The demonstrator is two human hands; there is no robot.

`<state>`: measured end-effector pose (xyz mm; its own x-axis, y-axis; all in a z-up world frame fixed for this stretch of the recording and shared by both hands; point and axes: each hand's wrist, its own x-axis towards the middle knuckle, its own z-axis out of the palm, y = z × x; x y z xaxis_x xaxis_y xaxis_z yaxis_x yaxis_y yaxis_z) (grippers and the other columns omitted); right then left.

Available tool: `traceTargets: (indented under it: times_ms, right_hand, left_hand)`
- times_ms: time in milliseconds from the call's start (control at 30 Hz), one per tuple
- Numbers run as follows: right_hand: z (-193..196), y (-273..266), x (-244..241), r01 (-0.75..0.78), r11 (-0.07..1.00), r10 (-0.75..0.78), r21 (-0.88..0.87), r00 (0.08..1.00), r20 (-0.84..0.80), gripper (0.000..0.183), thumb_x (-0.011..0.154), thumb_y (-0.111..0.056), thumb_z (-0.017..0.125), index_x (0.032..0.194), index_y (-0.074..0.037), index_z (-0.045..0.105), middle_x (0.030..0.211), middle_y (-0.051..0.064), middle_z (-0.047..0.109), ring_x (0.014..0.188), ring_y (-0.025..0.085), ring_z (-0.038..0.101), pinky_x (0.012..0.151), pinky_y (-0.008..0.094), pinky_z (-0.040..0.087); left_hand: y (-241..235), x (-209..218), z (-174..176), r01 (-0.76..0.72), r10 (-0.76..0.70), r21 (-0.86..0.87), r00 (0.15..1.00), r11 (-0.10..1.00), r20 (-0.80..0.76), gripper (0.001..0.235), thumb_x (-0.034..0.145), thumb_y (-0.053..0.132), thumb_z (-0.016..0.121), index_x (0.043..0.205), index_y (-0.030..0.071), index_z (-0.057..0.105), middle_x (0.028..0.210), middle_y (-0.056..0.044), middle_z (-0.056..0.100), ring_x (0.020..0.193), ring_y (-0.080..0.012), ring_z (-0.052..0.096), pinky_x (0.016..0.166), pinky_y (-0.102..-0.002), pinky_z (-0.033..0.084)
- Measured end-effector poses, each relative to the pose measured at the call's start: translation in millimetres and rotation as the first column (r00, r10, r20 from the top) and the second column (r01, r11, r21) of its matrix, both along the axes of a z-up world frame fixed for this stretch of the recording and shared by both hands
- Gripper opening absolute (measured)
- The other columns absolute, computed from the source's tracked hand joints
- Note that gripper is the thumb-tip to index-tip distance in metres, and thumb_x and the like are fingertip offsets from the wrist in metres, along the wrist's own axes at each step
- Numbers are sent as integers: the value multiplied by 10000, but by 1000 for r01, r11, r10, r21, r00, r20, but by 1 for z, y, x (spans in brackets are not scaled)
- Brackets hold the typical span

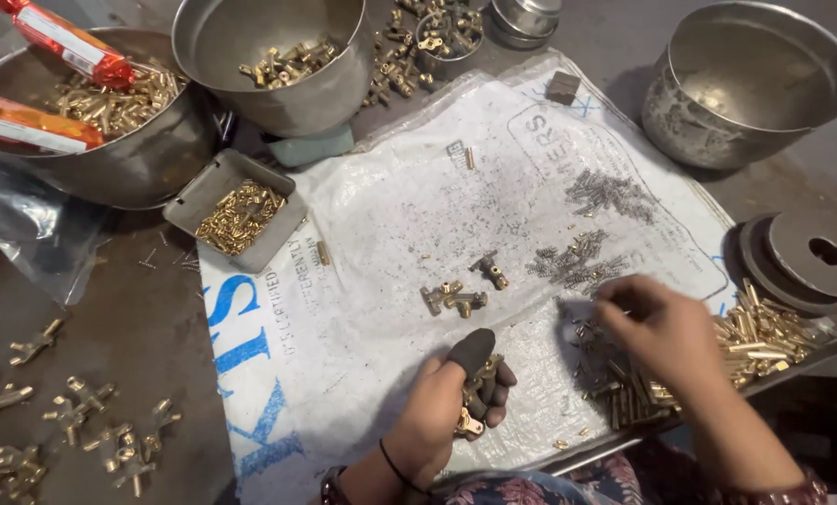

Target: Assembling small metal components and pins into brass T-shaped fittings at a workbench.

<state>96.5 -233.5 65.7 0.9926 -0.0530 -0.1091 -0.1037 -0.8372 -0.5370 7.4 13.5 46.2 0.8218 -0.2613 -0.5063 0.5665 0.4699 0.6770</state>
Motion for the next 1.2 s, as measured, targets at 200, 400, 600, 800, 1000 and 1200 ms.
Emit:
traceTargets:
  times_ms: [200,400,600,800,1000,1200]
  right_hand:
    - [8,54,-71,-601,756,455,258,767,452,169,806,-97,775,962,-51,724,1014,80,755,934,209,764,797,316,593]
    - [4,62,-76,-614,780,500,120,727,470,188,792,-83,784,965,-54,715,1036,94,707,920,254,728,781,331,578]
    - [5,58,-76,-499,836,442,227,858,260,182,738,-90,815,876,-59,700,911,59,735,868,228,750,769,323,579]
    - [1,56,-71,-318,881,363,350,929,-70,221,789,-174,834,960,-84,726,855,43,770,854,172,729,688,324,595]
    - [10,-6,-70,-109,938,124,328,992,-25,274,796,-225,818,1053,-137,781,956,19,756,836,146,768,683,292,648]
    - [-9,-43,-75,26,975,-36,219,998,43,259,860,-262,803,1050,-90,771,957,70,796,875,196,735,758,350,603]
  left_hand:
    - [-7,-2,-29,-53,52,-10,998,999,-26,392,995,375,542,890,32,699,669,-76,674,487,-167,631,374,-276,398]
    - [-12,-3,-38,-115,114,-73,993,991,-18,329,1013,319,609,930,17,712,722,-69,693,505,-141,624,446,-276,490]
    - [-15,-6,-64,35,-33,-11,992,999,121,302,979,293,584,993,29,730,760,-30,698,549,-97,630,429,-246,407]
    - [-10,2,-35,29,-27,137,999,990,-20,405,986,418,584,948,38,718,704,-35,688,489,-133,588,434,-266,427]
    - [103,11,-39,-105,-181,874,960,474,214,340,858,276,533,884,4,734,696,-159,723,682,-274,682,649,-394,519]
    - [155,-23,66,-101,-296,935,955,-341,-5,324,782,343,694,971,90,770,1055,-160,711,1063,-357,650,924,-468,515]
